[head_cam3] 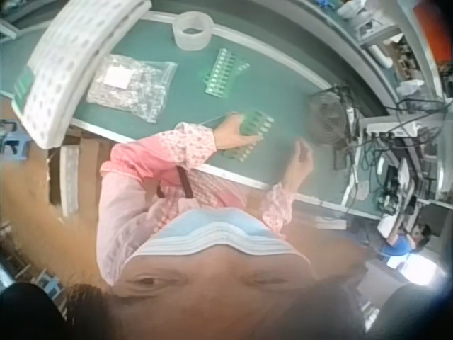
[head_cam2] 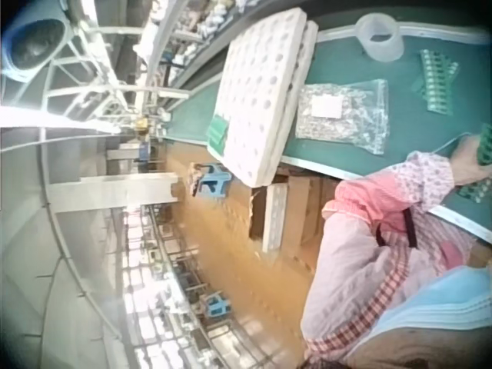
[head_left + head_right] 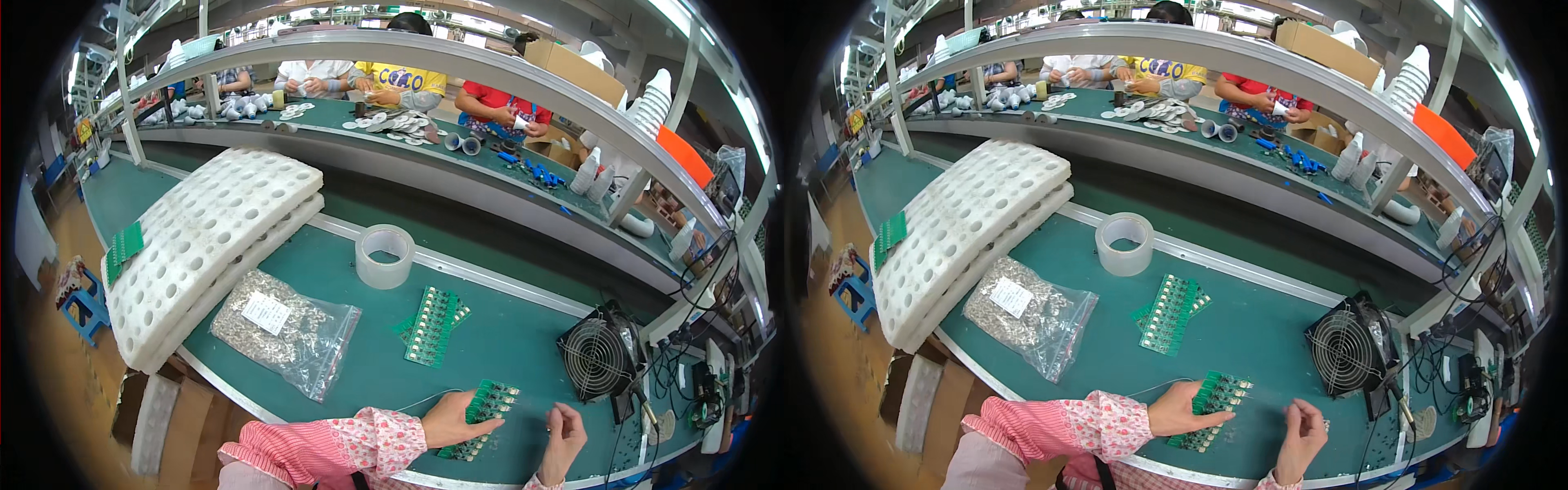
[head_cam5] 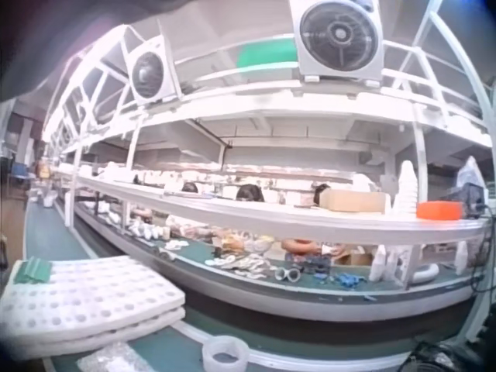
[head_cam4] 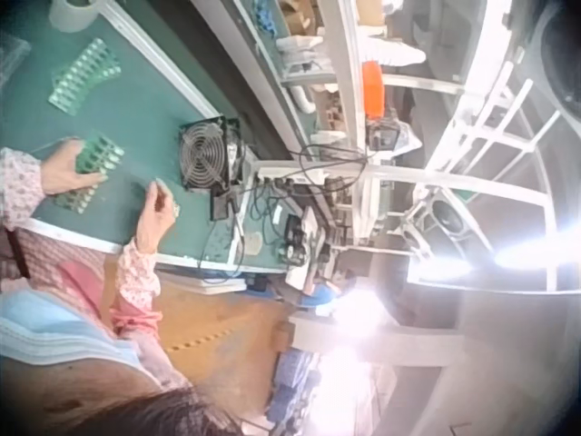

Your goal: The person assembles electronic components onto printed circuit boards and solders them in place with a soldering iron and soldering wire, using pliers to manipulate components.

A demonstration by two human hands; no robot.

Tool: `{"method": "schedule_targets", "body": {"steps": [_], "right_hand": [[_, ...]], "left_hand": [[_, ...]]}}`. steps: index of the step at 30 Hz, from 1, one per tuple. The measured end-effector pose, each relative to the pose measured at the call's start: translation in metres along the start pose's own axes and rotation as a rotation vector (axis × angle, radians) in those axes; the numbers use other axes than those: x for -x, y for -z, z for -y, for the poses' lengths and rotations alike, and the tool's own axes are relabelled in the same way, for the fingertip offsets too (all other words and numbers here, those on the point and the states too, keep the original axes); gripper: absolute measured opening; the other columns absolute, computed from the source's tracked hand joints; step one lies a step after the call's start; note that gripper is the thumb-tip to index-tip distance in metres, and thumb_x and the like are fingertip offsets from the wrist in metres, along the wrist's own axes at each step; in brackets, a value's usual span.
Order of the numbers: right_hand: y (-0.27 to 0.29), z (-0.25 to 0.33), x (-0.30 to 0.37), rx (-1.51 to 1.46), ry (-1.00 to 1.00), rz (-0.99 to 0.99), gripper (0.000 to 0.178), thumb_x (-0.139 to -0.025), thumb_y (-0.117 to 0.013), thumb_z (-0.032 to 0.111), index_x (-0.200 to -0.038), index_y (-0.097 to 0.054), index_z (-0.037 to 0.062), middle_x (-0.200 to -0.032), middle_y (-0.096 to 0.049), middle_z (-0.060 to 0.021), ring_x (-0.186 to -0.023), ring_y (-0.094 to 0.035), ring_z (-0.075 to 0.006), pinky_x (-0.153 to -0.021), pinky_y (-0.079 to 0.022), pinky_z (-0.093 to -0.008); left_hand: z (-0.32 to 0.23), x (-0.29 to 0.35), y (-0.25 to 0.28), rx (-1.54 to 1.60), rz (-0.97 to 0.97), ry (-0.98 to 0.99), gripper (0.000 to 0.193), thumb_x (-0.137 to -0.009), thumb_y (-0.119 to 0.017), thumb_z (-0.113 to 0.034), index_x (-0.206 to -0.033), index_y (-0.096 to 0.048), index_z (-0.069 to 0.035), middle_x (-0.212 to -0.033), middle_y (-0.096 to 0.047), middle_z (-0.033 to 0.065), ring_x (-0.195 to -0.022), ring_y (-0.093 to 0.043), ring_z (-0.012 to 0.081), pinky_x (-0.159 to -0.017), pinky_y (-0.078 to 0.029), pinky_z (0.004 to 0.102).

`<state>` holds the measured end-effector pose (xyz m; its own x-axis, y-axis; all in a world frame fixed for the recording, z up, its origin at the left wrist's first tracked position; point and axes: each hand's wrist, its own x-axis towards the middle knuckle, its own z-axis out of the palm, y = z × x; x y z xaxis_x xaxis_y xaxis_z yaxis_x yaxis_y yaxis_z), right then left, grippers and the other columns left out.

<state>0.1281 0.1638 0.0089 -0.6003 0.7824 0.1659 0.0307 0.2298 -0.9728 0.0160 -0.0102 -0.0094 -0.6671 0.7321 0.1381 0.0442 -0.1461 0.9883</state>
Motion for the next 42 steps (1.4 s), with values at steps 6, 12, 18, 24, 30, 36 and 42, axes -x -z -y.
{"method": "schedule_targets", "body": {"steps": [6,12,18,24,30,36,42], "right_hand": [[-0.009,-0.010,0.003,-0.066,-0.031,0.124,0.011,-0.084,-0.062,-0.001,-0.092,-0.054,-0.0005,-0.080,-0.060,-0.0046,-0.074,-0.057,-0.0085,-0.068,-0.045,-0.0203],[-0.012,-0.009,0.013,-0.035,-0.031,0.104,0.009,-0.086,-0.061,0.000,-0.091,-0.052,-0.0008,-0.085,-0.064,-0.0098,-0.073,-0.059,-0.0106,-0.069,-0.046,-0.0218],[-0.012,-0.004,0.011,0.188,0.083,0.135,0.008,-0.083,-0.063,-0.001,-0.085,-0.056,-0.0013,-0.084,-0.066,-0.0100,-0.073,-0.061,-0.0128,-0.069,-0.047,-0.0239],[-0.007,0.014,0.020,0.415,0.016,0.182,0.027,-0.086,-0.065,0.017,-0.106,-0.062,0.0000,-0.100,-0.063,-0.0158,-0.096,-0.059,-0.0267,-0.087,-0.044,-0.0354],[-0.008,0.010,0.024,0.486,0.053,0.176,0.021,-0.084,-0.068,0.017,-0.100,-0.066,0.0033,-0.102,-0.066,-0.0156,-0.092,-0.061,-0.0258,-0.084,-0.045,-0.0336],[-0.031,0.013,0.012,-0.149,-0.200,0.267,0.013,-0.081,-0.069,0.002,-0.091,-0.061,-0.0009,-0.088,-0.066,-0.0084,-0.078,-0.060,-0.0113,-0.071,-0.049,-0.0241],[-0.041,0.009,0.012,-0.462,-0.348,0.374,0.010,-0.087,-0.063,0.009,-0.092,-0.061,0.0006,-0.096,-0.062,-0.0061,-0.082,-0.056,-0.0090,-0.074,-0.047,-0.0230]], "left_hand": [[0.005,0.001,0.000,-0.091,0.000,0.013,0.033,-0.081,-0.068,-0.025,-0.104,-0.060,-0.003,-0.079,-0.066,0.0098,-0.068,-0.064,0.0200,-0.066,-0.050,0.0327],[0.005,-0.003,0.000,-0.135,0.018,0.011,0.029,-0.081,-0.069,-0.023,-0.100,-0.063,-0.002,-0.078,-0.067,0.0101,-0.068,-0.064,0.0189,-0.065,-0.050,0.0317],[0.003,-0.004,0.002,-0.192,0.021,-0.033,0.029,-0.081,-0.071,-0.020,-0.101,-0.064,-0.001,-0.078,-0.068,0.0087,-0.068,-0.064,0.0134,-0.065,-0.051,0.0293],[0.001,0.002,0.004,-0.227,0.042,-0.009,0.029,-0.081,-0.070,-0.021,-0.100,-0.064,0.000,-0.078,-0.068,0.0090,-0.068,-0.064,0.0130,-0.065,-0.051,0.0290],[0.008,0.003,0.001,-0.019,-0.012,0.071,0.025,-0.081,-0.071,-0.017,-0.099,-0.064,0.000,-0.079,-0.067,0.0050,-0.069,-0.062,0.0096,-0.065,-0.051,0.0267],[-0.009,-0.010,0.012,0.178,-0.135,0.217,0.014,-0.083,-0.068,-0.010,-0.094,-0.066,0.000,-0.081,-0.066,0.0030,-0.070,-0.060,0.0073,-0.063,-0.050,0.0252],[-0.005,-0.012,0.003,0.102,-0.097,0.147,0.014,-0.081,-0.068,-0.006,-0.094,-0.066,0.000,-0.082,-0.067,0.0018,-0.072,-0.059,0.0064,-0.064,-0.049,0.0240]]}}
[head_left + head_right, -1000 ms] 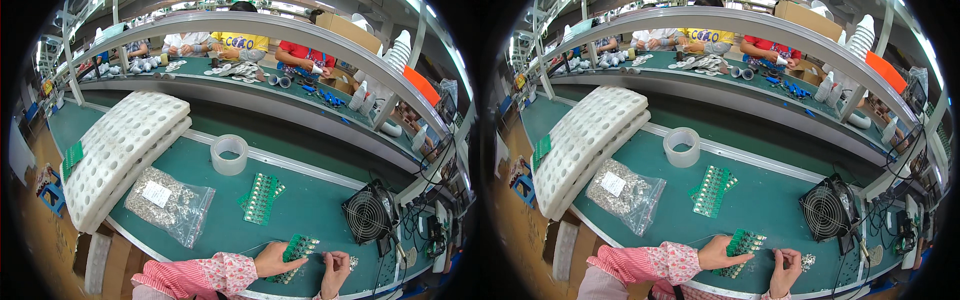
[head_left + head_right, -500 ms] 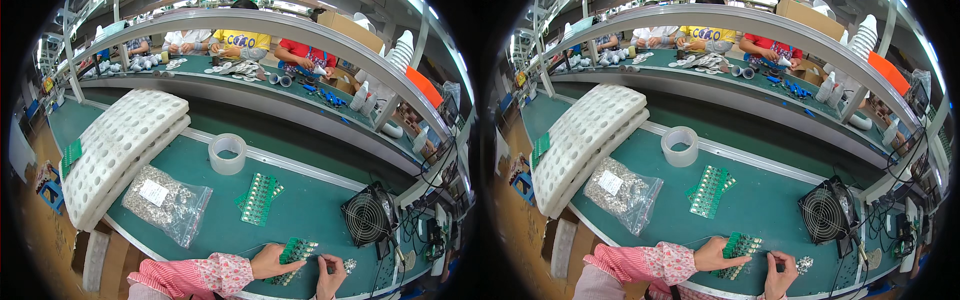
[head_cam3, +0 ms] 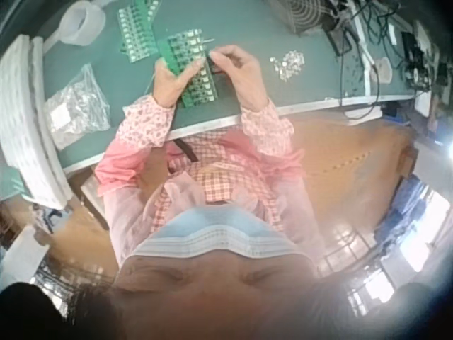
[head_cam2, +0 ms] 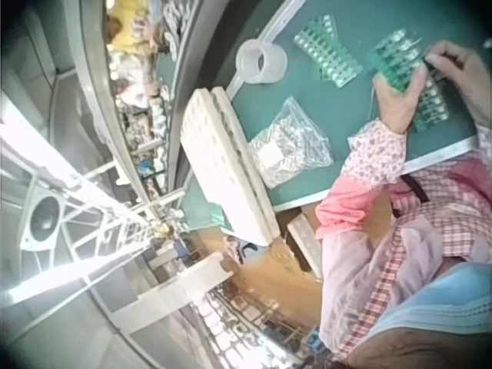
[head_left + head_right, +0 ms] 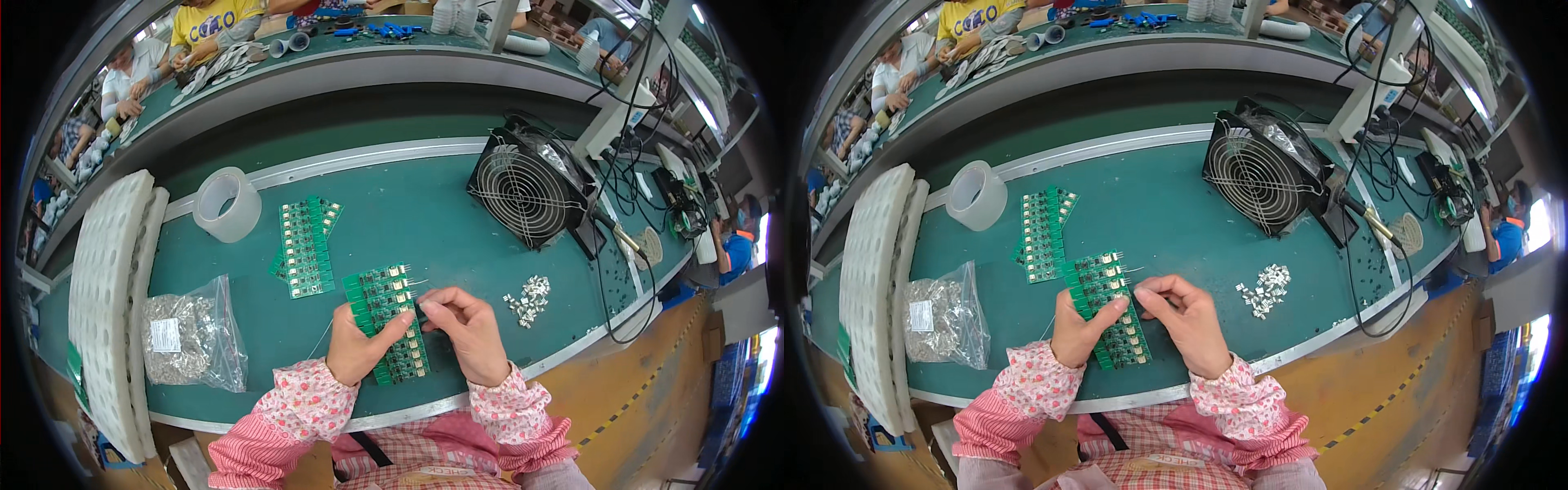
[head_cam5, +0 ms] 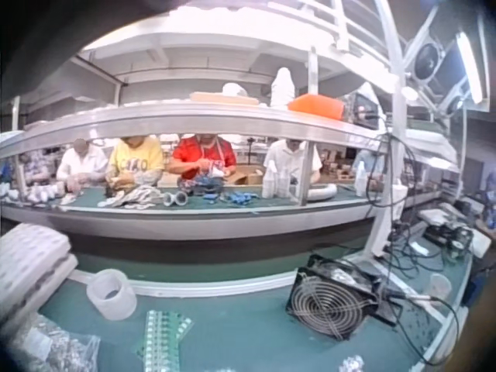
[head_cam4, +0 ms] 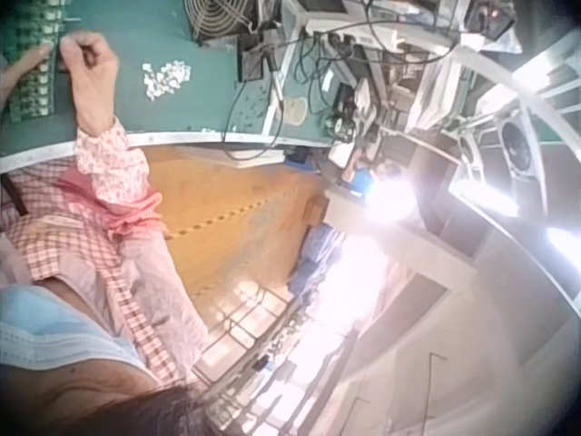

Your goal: The person assembles electronic components onto printed circuit boards and solders them in place with a soldering iron and soldering wire, using pliers to manipulate components.

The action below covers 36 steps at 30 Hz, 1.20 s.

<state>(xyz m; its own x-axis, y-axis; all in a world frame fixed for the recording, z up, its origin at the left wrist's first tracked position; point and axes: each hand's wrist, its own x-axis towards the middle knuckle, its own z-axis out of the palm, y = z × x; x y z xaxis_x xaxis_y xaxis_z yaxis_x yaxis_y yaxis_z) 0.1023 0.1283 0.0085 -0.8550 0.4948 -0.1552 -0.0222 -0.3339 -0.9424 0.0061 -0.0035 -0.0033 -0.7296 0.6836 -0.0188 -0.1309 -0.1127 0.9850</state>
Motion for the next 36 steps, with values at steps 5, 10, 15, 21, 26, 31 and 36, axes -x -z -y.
{"method": "schedule_targets", "body": {"steps": [5,10,15,21,26,31,36], "right_hand": [[0.000,-0.006,0.005,-0.057,-0.103,0.101,0.014,-0.089,-0.062,0.015,-0.093,-0.061,0.0015,-0.085,-0.060,-0.0021,-0.075,-0.054,-0.0073,-0.069,-0.044,-0.0209],[-0.003,-0.005,0.007,-0.074,-0.118,0.088,0.013,-0.089,-0.062,0.015,-0.091,-0.060,0.0014,-0.081,-0.060,-0.0005,-0.074,-0.054,-0.0067,-0.068,-0.044,-0.0207],[-0.004,-0.005,0.006,-0.102,-0.118,0.105,0.013,-0.089,-0.062,0.015,-0.090,-0.060,0.0018,-0.080,-0.060,-0.0002,-0.074,-0.053,-0.0061,-0.069,-0.043,-0.0202],[-0.007,-0.010,0.007,-0.068,-0.028,0.087,0.013,-0.089,-0.062,0.014,-0.090,-0.058,0.0020,-0.080,-0.060,-0.0009,-0.074,-0.053,-0.0064,-0.069,-0.043,-0.0206],[-0.009,-0.020,0.010,-0.022,0.022,0.036,0.013,-0.091,-0.060,0.013,-0.092,-0.054,0.0018,-0.082,-0.059,-0.0015,-0.075,-0.053,-0.0056,-0.067,-0.044,-0.0207],[-0.013,-0.024,0.011,-0.062,0.079,0.022,0.013,-0.091,-0.059,0.012,-0.094,-0.052,0.0021,-0.086,-0.058,-0.0017,-0.077,-0.054,-0.0051,-0.068,-0.044,-0.0205],[-0.012,-0.025,0.009,-0.076,0.079,0.039,0.012,-0.092,-0.058,0.011,-0.095,-0.051,0.0021,-0.087,-0.058,-0.0016,-0.077,-0.054,-0.0051,-0.069,-0.045,-0.0206]], "left_hand": [[0.001,0.007,0.000,-0.052,0.002,-0.029,0.014,-0.081,-0.068,-0.005,-0.094,-0.066,0.000,-0.083,-0.067,0.0024,-0.074,-0.060,0.0073,-0.066,-0.050,0.0249],[0.001,0.008,0.003,-0.061,0.023,-0.031,0.014,-0.081,-0.067,-0.005,-0.094,-0.066,0.000,-0.084,-0.067,0.0029,-0.075,-0.061,0.0077,-0.066,-0.050,0.0252],[0.001,0.007,0.001,-0.048,0.000,-0.054,0.014,-0.081,-0.067,-0.005,-0.094,-0.065,0.000,-0.084,-0.067,0.0028,-0.075,-0.061,0.0081,-0.067,-0.050,0.0257],[0.001,0.008,0.000,-0.098,-0.016,-0.105,0.015,-0.079,-0.069,-0.007,-0.092,-0.065,0.000,-0.083,-0.067,0.0032,-0.073,-0.061,0.0085,-0.066,-0.051,0.0260],[0.003,0.009,-0.003,-0.086,-0.054,-0.137,0.017,-0.077,-0.070,-0.006,-0.092,-0.065,0.000,-0.080,-0.066,0.0033,-0.071,-0.062,0.0084,-0.064,-0.051,0.0253],[-0.001,0.009,-0.005,-0.146,-0.058,-0.179,0.017,-0.076,-0.070,-0.004,-0.091,-0.064,0.000,-0.075,-0.065,0.0026,-0.066,-0.061,0.0084,-0.060,-0.050,0.0253],[-0.003,0.009,-0.006,-0.165,-0.032,-0.215,0.015,-0.076,-0.069,-0.003,-0.090,-0.064,0.000,-0.072,-0.065,0.0021,-0.062,-0.060,0.0083,-0.057,-0.050,0.0248]]}}
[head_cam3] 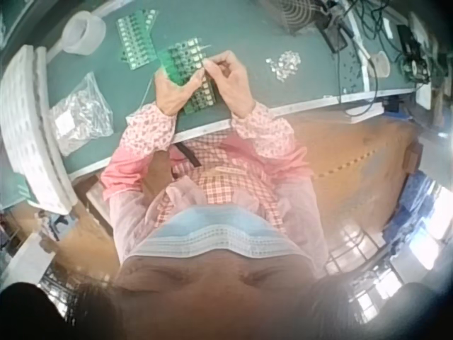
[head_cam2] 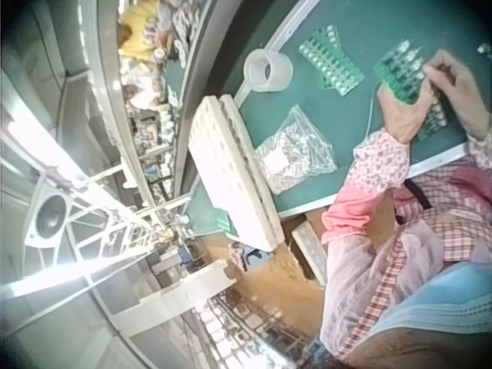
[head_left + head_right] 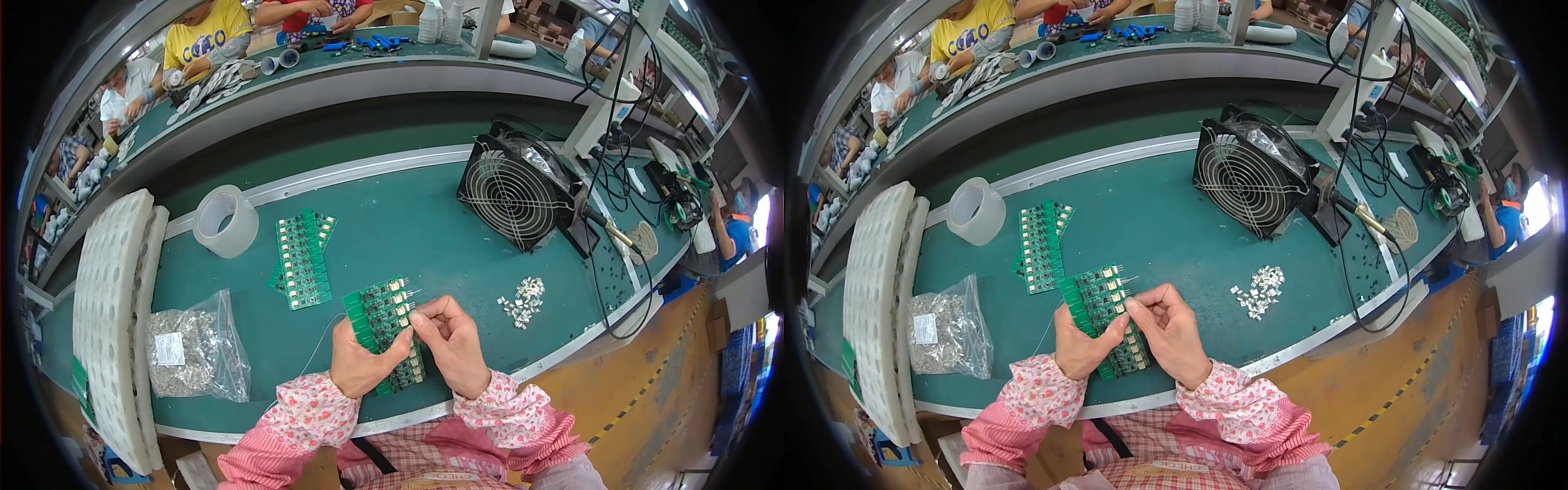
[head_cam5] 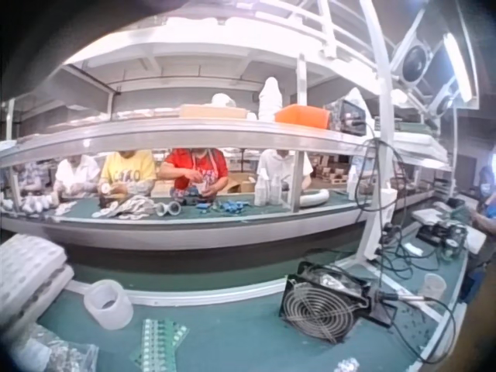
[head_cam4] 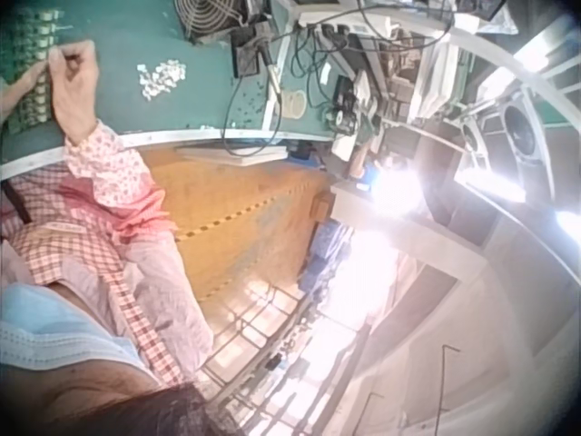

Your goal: The person assembles electronic components onto printed circuit boards and solders them in place with a soldering iron and soldering wire, using pliers to manipulate components.

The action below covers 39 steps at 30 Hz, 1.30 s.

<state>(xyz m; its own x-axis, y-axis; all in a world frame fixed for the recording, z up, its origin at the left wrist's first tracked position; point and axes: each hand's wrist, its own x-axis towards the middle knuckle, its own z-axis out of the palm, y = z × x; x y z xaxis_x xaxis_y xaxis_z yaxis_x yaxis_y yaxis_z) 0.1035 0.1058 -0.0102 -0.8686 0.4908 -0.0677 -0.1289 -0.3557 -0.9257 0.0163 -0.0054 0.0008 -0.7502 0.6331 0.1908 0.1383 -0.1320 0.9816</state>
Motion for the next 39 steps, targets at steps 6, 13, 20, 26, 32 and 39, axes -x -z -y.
{"method": "schedule_targets", "body": {"steps": [6,13,20,26,32,39], "right_hand": [[0.001,-0.006,0.002,0.038,0.030,-0.015,0.013,-0.092,-0.058,0.012,-0.095,-0.051,0.0015,-0.087,-0.057,-0.0018,-0.078,-0.054,-0.0051,-0.069,-0.045,-0.0206],[0.005,-0.002,-0.001,0.012,0.029,-0.041,0.014,-0.091,-0.059,0.009,-0.093,-0.049,0.0000,-0.085,-0.058,-0.0029,-0.075,-0.053,-0.0033,-0.066,-0.046,-0.0183],[-0.007,-0.001,-0.008,-0.030,0.076,-0.109,0.012,-0.090,-0.060,0.006,-0.094,-0.051,-0.0005,-0.086,-0.059,-0.0049,-0.079,-0.056,-0.0069,-0.071,-0.047,-0.0210],[0.009,0.009,0.011,0.191,0.147,-0.173,0.013,-0.092,-0.051,0.003,-0.103,-0.054,-0.0048,-0.091,-0.060,-0.0059,-0.082,-0.054,-0.0090,-0.074,-0.045,-0.0228],[-0.003,0.002,0.014,0.067,0.155,-0.213,0.015,-0.094,-0.051,0.008,-0.102,-0.054,-0.0043,-0.093,-0.059,-0.0066,-0.085,-0.054,-0.0092,-0.075,-0.044,-0.0231],[-0.006,0.007,-0.003,0.303,0.187,-0.144,0.022,-0.086,-0.064,0.012,-0.103,-0.059,-0.0014,-0.088,-0.061,-0.0067,-0.077,-0.057,-0.0128,-0.071,-0.047,-0.0256]], "left_hand": [[0.000,0.002,0.000,0.003,0.005,0.011,0.014,-0.076,-0.068,-0.002,-0.089,-0.064,0.000,-0.072,-0.064,0.0022,-0.063,-0.060,0.0081,-0.057,-0.049,0.0244],[-0.001,-0.003,-0.006,0.003,0.021,0.056,0.016,-0.077,-0.067,-0.001,-0.092,-0.064,0.000,-0.076,-0.065,0.0030,-0.066,-0.060,0.0078,-0.059,-0.050,0.0243],[-0.013,-0.002,0.005,0.133,0.095,0.217,0.028,-0.077,-0.071,-0.004,-0.102,-0.062,0.001,-0.091,-0.066,0.0067,-0.084,-0.062,0.0107,-0.072,-0.052,0.0267],[0.004,0.003,-0.003,-0.020,0.230,0.099,0.045,-0.080,-0.072,-0.014,-0.119,-0.054,0.000,-0.106,-0.063,0.0060,-0.095,-0.057,0.0111,-0.082,-0.048,0.0278],[0.004,0.011,-0.003,-0.005,0.176,0.071,0.048,-0.078,-0.073,-0.016,-0.119,-0.054,-0.001,-0.106,-0.063,0.0078,-0.093,-0.058,0.0121,-0.083,-0.048,0.0286],[-0.001,0.000,0.007,0.069,0.092,0.171,0.026,-0.081,-0.068,-0.002,-0.106,-0.060,-0.001,-0.097,-0.066,0.0071,-0.084,-0.063,0.0120,-0.073,-0.052,0.0263]]}}
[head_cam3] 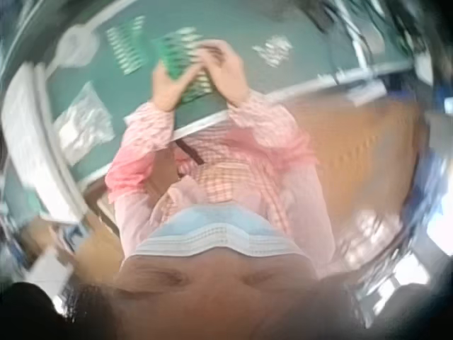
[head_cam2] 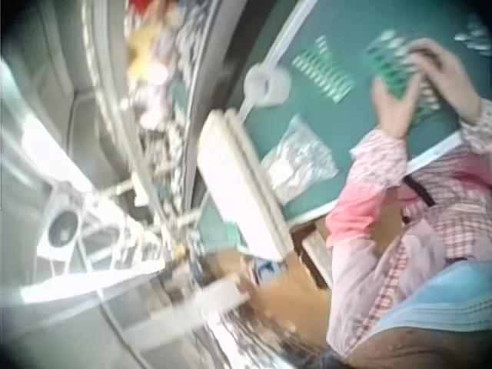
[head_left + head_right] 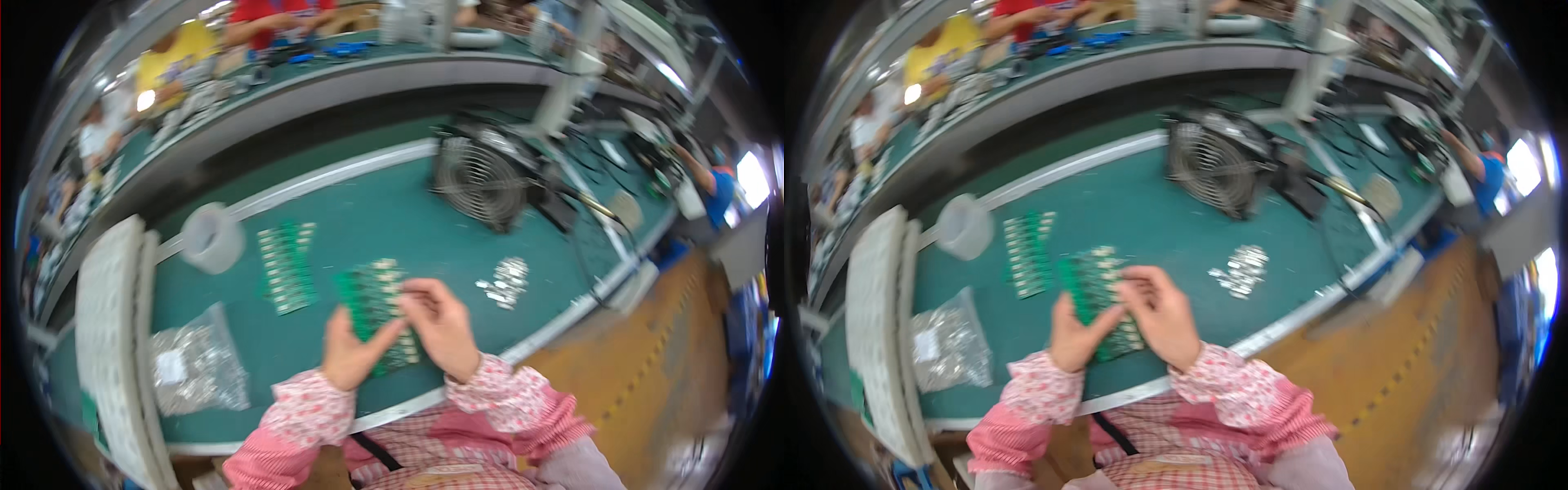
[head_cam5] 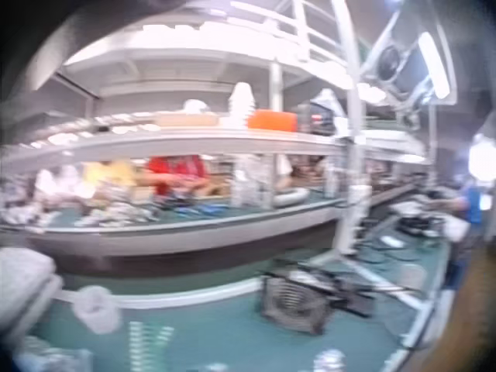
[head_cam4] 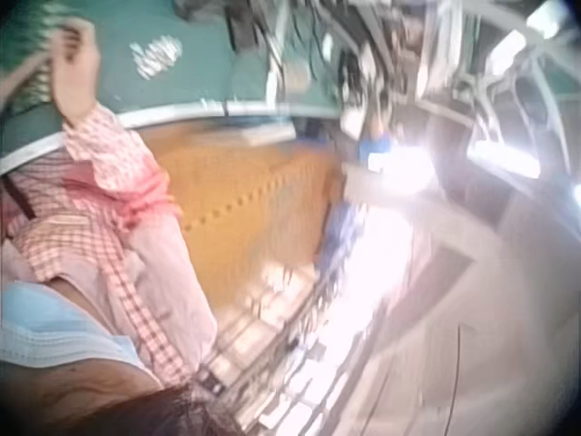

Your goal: The person assembles electronic components onto printed circuit boards and solders them in place with a soldering iron and soldering wire, using pliers to manipulate components.

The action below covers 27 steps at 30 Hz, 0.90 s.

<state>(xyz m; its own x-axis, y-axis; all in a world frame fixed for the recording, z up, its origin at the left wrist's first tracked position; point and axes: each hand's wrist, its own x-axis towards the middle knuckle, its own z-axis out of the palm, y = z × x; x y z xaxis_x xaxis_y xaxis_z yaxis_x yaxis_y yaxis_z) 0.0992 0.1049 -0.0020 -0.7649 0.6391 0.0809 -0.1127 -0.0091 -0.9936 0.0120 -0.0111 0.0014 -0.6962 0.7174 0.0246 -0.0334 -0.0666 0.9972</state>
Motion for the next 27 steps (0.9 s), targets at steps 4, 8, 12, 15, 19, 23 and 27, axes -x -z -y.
{"method": "schedule_targets", "body": {"steps": [4,8,12,15,19,23,27], "right_hand": [[0.054,0.014,0.002,0.837,0.478,-0.080,0.027,-0.074,-0.073,0.009,-0.099,-0.062,0.0034,-0.091,-0.061,-0.0070,-0.084,-0.057,-0.0225,-0.075,-0.046,-0.0310],[0.105,0.007,0.008,1.151,0.533,-0.244,0.031,-0.070,-0.074,0.013,-0.099,-0.063,0.0079,-0.089,-0.058,-0.0061,-0.087,-0.054,-0.0232,-0.075,-0.043,-0.0344],[0.106,0.006,-0.002,1.283,0.618,-0.228,0.023,-0.068,-0.075,0.011,-0.090,-0.067,0.0090,-0.085,-0.060,-0.0044,-0.082,-0.053,-0.0230,-0.073,-0.043,-0.0344],[0.113,0.005,-0.005,1.358,0.700,-0.195,0.017,-0.066,-0.075,0.012,-0.082,-0.068,0.0125,-0.079,-0.059,0.0000,-0.079,-0.053,-0.0197,-0.068,-0.040,-0.0334],[0.113,0.009,-0.001,1.346,0.727,-0.181,0.013,-0.068,-0.074,0.009,-0.079,-0.067,0.0090,-0.077,-0.059,-0.0019,-0.078,-0.054,-0.0209,-0.068,-0.041,-0.0342],[0.103,0.010,-0.003,1.138,0.648,-0.237,0.011,-0.070,-0.072,0.004,-0.079,-0.066,0.0053,-0.077,-0.062,-0.0048,-0.075,-0.055,-0.0246,-0.067,-0.042,-0.0358],[0.066,0.019,-0.001,0.634,0.294,-0.178,0.012,-0.077,-0.070,0.001,-0.088,-0.066,-0.0001,-0.079,-0.066,-0.0074,-0.072,-0.061,-0.0169,-0.067,-0.048,-0.0275]], "left_hand": [[0.007,-0.012,0.000,0.159,-0.072,0.075,0.028,-0.081,-0.069,-0.004,-0.105,-0.056,0.000,-0.094,-0.065,0.0057,-0.080,-0.062,0.0115,-0.071,-0.052,0.0259],[0.009,-0.014,-0.013,0.132,-0.052,0.095,0.027,-0.080,-0.071,-0.005,-0.103,-0.057,0.000,-0.091,-0.065,0.0051,-0.076,-0.062,0.0110,-0.069,-0.051,0.0259],[0.006,-0.003,-0.006,0.134,-0.098,0.072,0.025,-0.080,-0.070,-0.004,-0.101,-0.058,0.000,-0.088,-0.065,0.0049,-0.075,-0.062,0.0111,-0.068,-0.052,0.0270],[0.008,0.000,-0.006,0.122,-0.081,0.064,0.025,-0.079,-0.071,-0.006,-0.100,-0.059,-0.001,-0.089,-0.065,0.0048,-0.076,-0.062,0.0114,-0.068,-0.053,0.0278],[0.010,0.002,-0.007,0.121,-0.003,0.037,0.028,-0.080,-0.071,-0.008,-0.105,-0.059,0.000,-0.093,-0.066,0.0054,-0.081,-0.062,0.0106,-0.073,-0.052,0.0279],[0.011,-0.001,-0.005,0.164,-0.017,0.023,0.028,-0.081,-0.071,-0.008,-0.105,-0.059,0.000,-0.094,-0.066,0.0053,-0.083,-0.062,0.0107,-0.075,-0.051,0.0279],[0.006,-0.006,0.000,0.271,-0.018,0.100,0.027,-0.082,-0.070,-0.007,-0.106,-0.058,0.000,-0.096,-0.065,0.0052,-0.084,-0.062,0.0107,-0.074,-0.051,0.0271]]}}
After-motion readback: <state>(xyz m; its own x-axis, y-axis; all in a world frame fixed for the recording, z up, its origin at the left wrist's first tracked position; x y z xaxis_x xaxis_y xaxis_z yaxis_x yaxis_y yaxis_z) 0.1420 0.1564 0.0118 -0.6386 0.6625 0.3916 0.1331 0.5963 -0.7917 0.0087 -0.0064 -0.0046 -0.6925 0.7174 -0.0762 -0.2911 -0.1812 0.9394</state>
